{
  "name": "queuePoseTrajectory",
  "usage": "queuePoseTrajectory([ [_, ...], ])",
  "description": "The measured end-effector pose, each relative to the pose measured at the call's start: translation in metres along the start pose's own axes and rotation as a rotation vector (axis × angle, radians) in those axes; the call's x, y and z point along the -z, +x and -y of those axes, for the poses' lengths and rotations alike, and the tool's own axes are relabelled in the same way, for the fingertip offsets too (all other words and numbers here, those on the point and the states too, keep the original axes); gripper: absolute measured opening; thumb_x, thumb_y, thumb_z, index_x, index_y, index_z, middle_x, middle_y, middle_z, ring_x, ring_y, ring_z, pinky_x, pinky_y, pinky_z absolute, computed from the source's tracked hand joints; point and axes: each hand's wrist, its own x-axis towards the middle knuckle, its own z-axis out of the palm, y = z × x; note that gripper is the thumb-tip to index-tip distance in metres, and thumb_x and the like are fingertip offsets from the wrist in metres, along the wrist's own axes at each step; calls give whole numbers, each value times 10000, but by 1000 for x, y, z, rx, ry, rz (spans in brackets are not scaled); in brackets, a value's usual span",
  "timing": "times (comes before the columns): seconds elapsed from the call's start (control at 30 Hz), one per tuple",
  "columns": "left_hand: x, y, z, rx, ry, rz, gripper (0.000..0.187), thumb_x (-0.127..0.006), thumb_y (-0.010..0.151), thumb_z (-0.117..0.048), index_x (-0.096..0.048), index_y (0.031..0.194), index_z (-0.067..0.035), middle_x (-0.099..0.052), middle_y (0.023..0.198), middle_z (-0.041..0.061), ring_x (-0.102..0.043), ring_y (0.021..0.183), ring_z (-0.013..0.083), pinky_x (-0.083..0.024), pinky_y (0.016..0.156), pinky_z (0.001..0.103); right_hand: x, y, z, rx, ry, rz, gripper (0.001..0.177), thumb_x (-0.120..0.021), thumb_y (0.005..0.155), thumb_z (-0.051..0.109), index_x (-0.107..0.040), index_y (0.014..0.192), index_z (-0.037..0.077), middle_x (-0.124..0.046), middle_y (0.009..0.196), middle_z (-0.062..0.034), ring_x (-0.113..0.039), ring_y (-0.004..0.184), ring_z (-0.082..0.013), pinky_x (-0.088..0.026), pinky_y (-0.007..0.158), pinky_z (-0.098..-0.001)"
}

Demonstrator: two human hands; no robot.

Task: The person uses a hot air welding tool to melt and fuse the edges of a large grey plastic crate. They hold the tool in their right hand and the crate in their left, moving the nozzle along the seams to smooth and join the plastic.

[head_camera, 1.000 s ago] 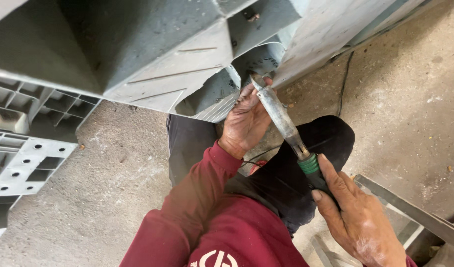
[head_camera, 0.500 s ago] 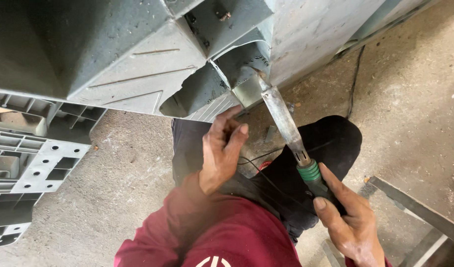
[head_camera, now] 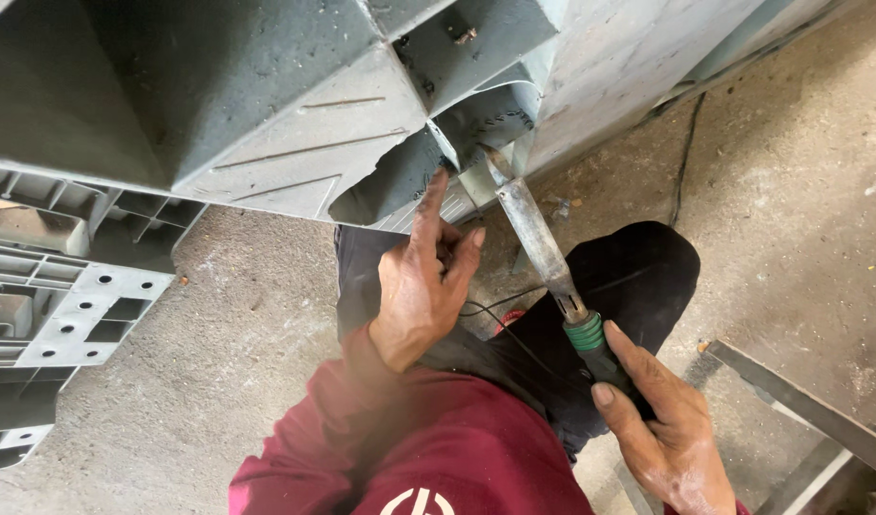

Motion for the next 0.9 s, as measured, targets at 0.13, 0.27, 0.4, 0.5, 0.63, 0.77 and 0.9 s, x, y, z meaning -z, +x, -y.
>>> queuePoseTrajectory([
  [0.13, 5, 1, 5, 17, -61, -29, 548, -709, 1001, -154, -469, 1474, -17, -649, 739, 43, -610, 589, 112, -507, 563, 275, -2, 0, 7, -14, -9, 10, 579, -691, 877, 76, -556, 1431, -23, -745, 961, -112, -704, 768, -152, -551, 695, -280],
  [0.27, -7, -14, 20, 29, -346, -151, 195, -686, 1076, -123, -599, 1213, -15, -620, 807, 24, -514, 660, 77, -462, 615, 263, -3, 1, 12, -33, -57, 25, 566, -676, 896, 117, -554, 1432, -17, -751, 919, -102, -710, 727, -143, -558, 664, -289],
  [0.4, -19, -19, 48, 315, -592, -59, 122, -656, 1048, -121, -660, 1080, -3, -652, 805, 11, -576, 684, 90, -477, 595, 244, -8, 0, 18, -49, -61, 39, 566, -646, 922, 139, -531, 1452, -23, -762, 942, -111, -724, 741, -150, -574, 676, -294],
  [0.5, -29, -26, 58, 300, -708, 40, 171, -654, 1043, -129, -690, 1145, 4, -678, 888, 49, -620, 802, 106, -539, 730, 247, -10, -4, 22, -132, -119, 69, 593, -661, 965, 140, -550, 1530, -1, -689, 883, -121, -677, 670, -172, -556, 635, -310],
  [0.63, -26, -42, 43, 377, -873, 416, 375, -643, 1015, -291, -684, 1237, 9, -709, 1074, 81, -671, 1000, 145, -554, 873, 306, -7, -11, 21, -78, 237, 135, 581, -549, 1010, 152, -438, 1556, -15, -705, 983, -169, -689, 732, -155, -553, 651, -308],
  [0.77, -18, -65, 7, 508, -1263, 762, 574, -642, 940, -458, -619, 1325, -33, -707, 1212, 39, -646, 1178, 137, -505, 1004, 324, -11, -13, 24, -176, 1078, 286, 690, -534, 1046, 210, -284, 1673, 66, -624, 999, -244, -627, 564, -179, -532, 440, -287],
  [0.9, -30, -95, -16, 539, -1691, 804, 463, -666, 1084, -359, -606, 1309, 42, -697, 957, 66, -651, 1014, 159, -490, 1065, 330, -25, -26, 50, -196, 1497, 162, 654, -577, 1067, 251, -267, 1607, 49, -570, 1058, -290, -641, 528, -227, -529, 379, -314],
])
